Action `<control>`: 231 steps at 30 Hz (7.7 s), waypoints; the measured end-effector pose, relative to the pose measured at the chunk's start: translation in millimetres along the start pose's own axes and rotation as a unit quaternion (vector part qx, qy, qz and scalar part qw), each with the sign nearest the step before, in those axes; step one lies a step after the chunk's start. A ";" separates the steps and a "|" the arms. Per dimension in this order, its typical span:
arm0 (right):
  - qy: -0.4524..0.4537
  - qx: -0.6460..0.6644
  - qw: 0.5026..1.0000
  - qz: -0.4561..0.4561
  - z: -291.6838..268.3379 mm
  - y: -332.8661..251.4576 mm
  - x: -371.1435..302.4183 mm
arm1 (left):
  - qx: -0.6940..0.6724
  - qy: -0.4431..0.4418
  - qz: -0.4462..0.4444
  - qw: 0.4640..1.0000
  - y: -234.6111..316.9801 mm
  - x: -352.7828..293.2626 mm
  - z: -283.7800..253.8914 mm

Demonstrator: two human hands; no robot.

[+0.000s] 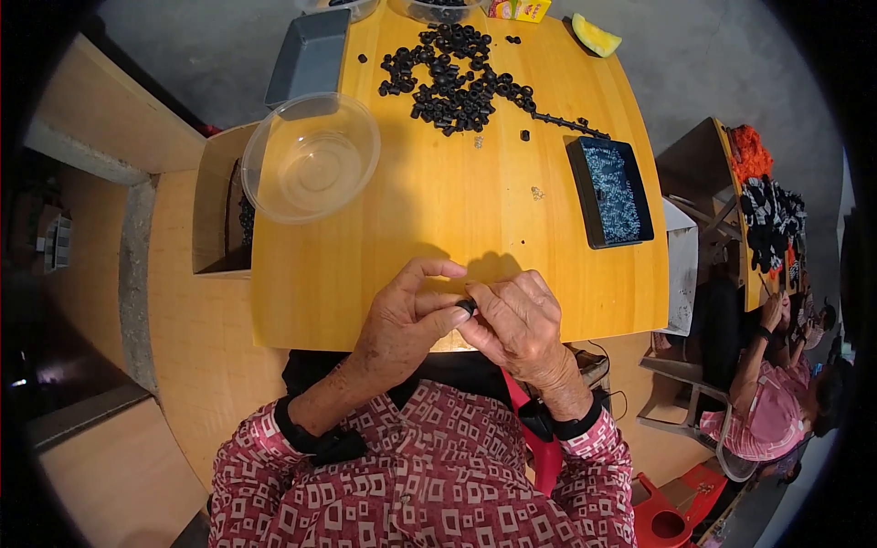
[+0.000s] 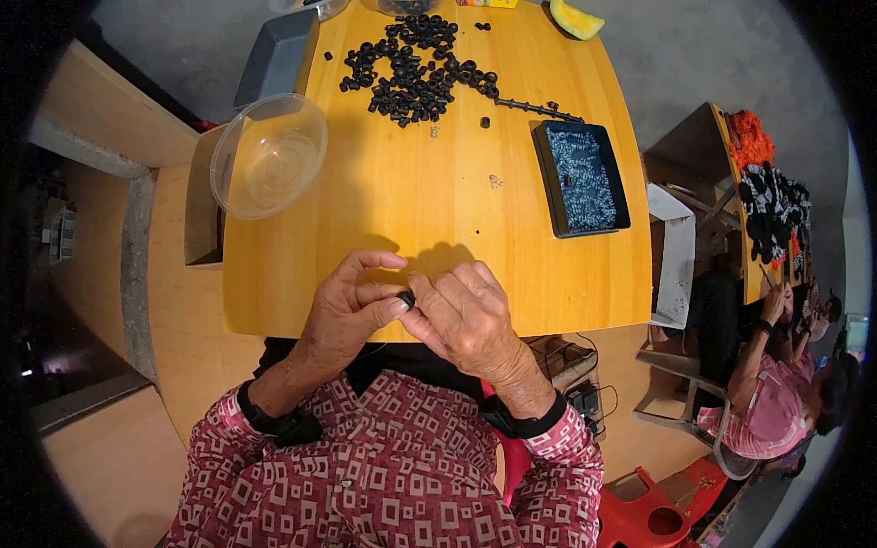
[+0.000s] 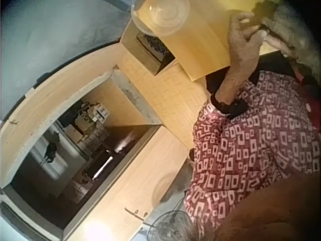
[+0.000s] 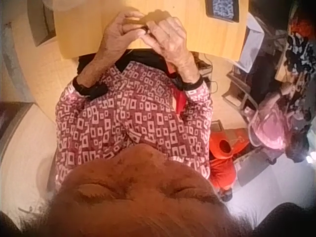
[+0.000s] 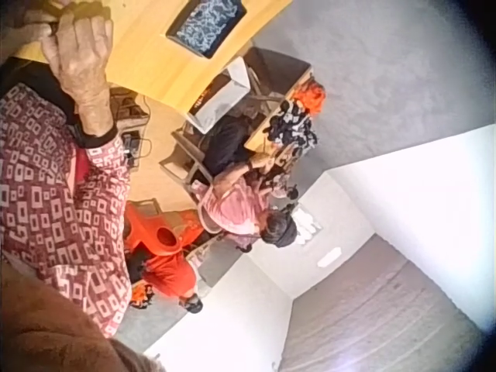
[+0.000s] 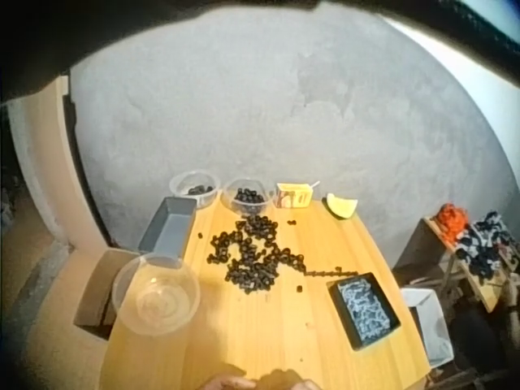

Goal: The person assembles small components by inserting metal pins into black plastic pieces by hand and tossing the assembled pieces into a box.

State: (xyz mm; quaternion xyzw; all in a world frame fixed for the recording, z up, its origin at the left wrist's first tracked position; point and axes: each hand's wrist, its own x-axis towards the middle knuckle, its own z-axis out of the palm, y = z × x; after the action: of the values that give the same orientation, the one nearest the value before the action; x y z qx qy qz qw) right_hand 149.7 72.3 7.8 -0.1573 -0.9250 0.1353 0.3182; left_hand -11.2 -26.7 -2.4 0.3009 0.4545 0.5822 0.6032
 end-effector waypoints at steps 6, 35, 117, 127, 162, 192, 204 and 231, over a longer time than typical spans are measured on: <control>-0.037 0.086 0.994 0.059 -6.6 -3.9 6.1 | -0.076 0.015 -0.014 0.997 2.1 0.7 -1.9; -0.107 -0.007 0.993 0.048 -19.2 -11.0 9.1 | -0.002 0.015 0.001 1.000 -7.4 0.3 0.2; -0.028 0.055 0.997 0.052 -0.5 -4.1 39.9 | -0.091 0.046 -0.048 0.994 11.2 11.9 -26.7; -0.070 -0.180 0.968 0.161 -28.1 56.3 96.8 | -0.113 0.032 -0.095 0.988 21.0 13.4 -36.2; -0.010 0.108 0.989 0.099 -7.5 -21.7 42.4 | -0.116 0.079 0.024 0.990 11.4 9.2 -18.4; 0.035 0.125 0.986 0.109 4.9 -21.6 32.1 | -0.189 0.067 0.017 0.980 0.7 8.1 -23.9; 0.022 0.197 0.967 0.158 -3.0 -12.8 31.4 | -0.212 0.046 -0.009 0.976 6.5 6.6 -21.5; -0.083 0.123 0.987 0.058 -29.3 -1.1 50.3 | -0.157 -0.006 -0.014 0.988 3.8 5.7 -17.8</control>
State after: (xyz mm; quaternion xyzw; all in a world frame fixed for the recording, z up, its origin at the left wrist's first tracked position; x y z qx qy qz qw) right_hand 130.3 94.6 58.0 -0.1582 -0.9141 0.2785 0.2487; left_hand -29.4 -23.5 -7.4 0.1999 0.3583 0.6362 0.6534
